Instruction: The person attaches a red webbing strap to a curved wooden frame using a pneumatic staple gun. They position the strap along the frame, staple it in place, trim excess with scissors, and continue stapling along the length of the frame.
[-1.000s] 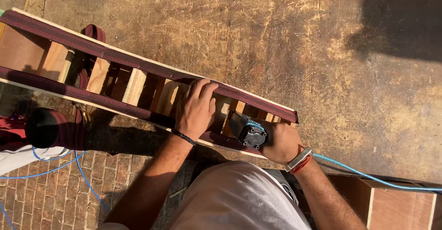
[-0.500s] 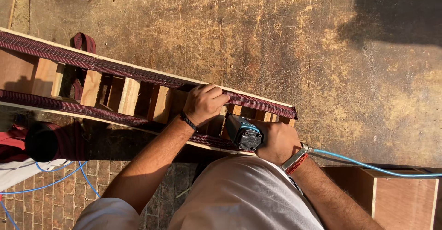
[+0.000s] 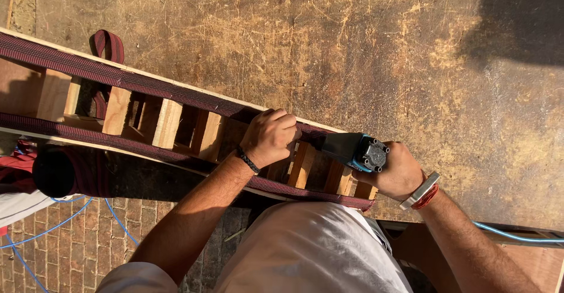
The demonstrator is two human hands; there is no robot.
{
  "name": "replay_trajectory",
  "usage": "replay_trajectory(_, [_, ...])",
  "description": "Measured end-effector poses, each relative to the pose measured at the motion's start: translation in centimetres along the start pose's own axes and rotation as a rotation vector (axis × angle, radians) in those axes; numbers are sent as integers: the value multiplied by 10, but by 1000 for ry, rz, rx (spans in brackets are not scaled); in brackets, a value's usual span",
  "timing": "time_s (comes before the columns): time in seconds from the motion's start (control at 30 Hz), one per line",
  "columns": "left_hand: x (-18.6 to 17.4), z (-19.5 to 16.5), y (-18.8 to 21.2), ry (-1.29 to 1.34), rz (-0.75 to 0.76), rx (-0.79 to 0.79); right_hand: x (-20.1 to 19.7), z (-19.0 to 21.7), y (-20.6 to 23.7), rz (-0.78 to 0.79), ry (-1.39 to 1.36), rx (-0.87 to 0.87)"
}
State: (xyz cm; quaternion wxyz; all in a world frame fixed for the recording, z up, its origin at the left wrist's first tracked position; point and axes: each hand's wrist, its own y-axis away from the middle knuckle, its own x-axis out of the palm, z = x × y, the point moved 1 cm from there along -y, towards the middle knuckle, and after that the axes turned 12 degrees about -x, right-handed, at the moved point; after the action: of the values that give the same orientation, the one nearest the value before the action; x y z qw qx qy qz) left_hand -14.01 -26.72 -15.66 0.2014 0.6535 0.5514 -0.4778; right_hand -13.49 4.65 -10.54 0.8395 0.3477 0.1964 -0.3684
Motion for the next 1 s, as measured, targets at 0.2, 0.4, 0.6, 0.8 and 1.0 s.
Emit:
replay_trajectory(0.2, [1, 11, 7, -21, 34, 51, 1, 0, -2, 39, 88, 65])
replay_trajectory(0.4, [-12, -4, -4, 47, -48, 47, -9, 1, -13, 142, 85, 179])
replay_trajectory(0.6, [-34, -19, -12, 16, -36, -46, -39, -12, -58, 198, -696, 61])
replay_trajectory(0.8, [-53, -28, -21, 61, 59, -78, -57, -20, -106, 399, -635, 214])
replay_trajectory(1.0, [-103, 6, -9, 204, -57, -307, -65, 14, -96, 291, -451, 203])
